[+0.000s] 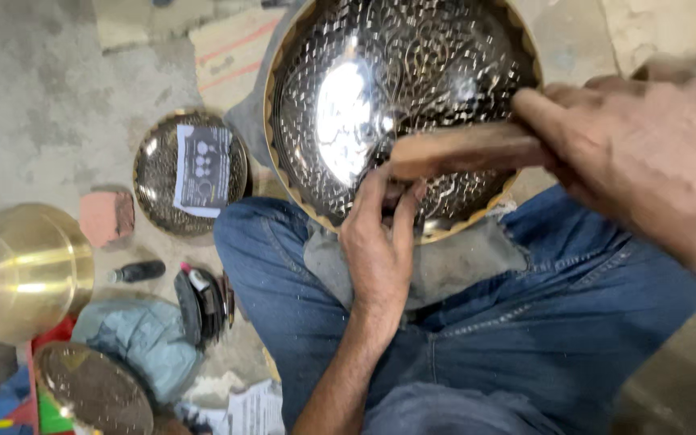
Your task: The person sits on the floor and uses a wooden mallet to repeatedly strike a metal chisel held against a brass plate, creating a decorative pattern. The person rotates the plate periodically to work on different sections.
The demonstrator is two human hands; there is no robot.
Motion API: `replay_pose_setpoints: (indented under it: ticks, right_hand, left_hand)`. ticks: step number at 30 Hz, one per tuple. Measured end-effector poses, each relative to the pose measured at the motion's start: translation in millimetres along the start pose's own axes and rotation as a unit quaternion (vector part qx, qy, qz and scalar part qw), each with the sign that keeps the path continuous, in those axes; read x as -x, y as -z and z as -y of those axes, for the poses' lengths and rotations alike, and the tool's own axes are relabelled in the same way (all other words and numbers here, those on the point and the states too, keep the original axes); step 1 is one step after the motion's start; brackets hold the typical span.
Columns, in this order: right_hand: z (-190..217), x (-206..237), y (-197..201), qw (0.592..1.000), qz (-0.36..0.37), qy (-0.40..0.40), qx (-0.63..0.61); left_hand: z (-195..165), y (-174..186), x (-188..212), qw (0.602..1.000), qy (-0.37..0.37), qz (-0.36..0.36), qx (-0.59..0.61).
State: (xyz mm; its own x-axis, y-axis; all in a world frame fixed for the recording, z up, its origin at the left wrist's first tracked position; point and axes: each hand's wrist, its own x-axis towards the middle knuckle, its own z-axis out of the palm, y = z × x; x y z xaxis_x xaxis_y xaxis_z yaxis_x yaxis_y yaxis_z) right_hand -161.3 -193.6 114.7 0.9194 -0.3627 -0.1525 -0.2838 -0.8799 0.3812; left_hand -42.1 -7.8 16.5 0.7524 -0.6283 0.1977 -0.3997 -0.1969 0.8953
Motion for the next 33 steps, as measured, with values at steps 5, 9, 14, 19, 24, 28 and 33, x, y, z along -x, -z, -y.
replay_pose_setpoints:
  ticks: [5,9,14,19,24,28,33]
  right_hand:
    - [1,-1,-7,0.992,0.101,-0.021,-0.068]
    - [1,-4,-8,0.974,0.092,-0.048,-0.199]
    - [-1,-4,-3,0.974,0.175,-0.075,-0.121]
    - [0,2,-5,0.994,0.079,-0.05,-0.055]
    - [2,4,-9,0.989,0.138,-0.042,-0.015]
    - [3,4,-8,0.98,0.113,-0.054,-0.155]
    - [8,23,-20,0.99,0.022,-0.052,-0.127]
  left_hand:
    - [1,-1,2,1.0,-0.012,-0.004,-0.014]
    - [3,-2,0,1.0,-0.001,-0.003,-0.003]
    - [7,-5,-1,1.0,-0.003,0.015,-0.023]
    - [8,-3,1,0.999,-0.022,0.013,-0.021]
    - [7,-2,0,0.999,0.024,0.036,-0.03]
    - [6,-1,1,0.999,-0.026,0.015,-0.036]
    - [7,3,-3,0.998,0.008,0.06,0.033]
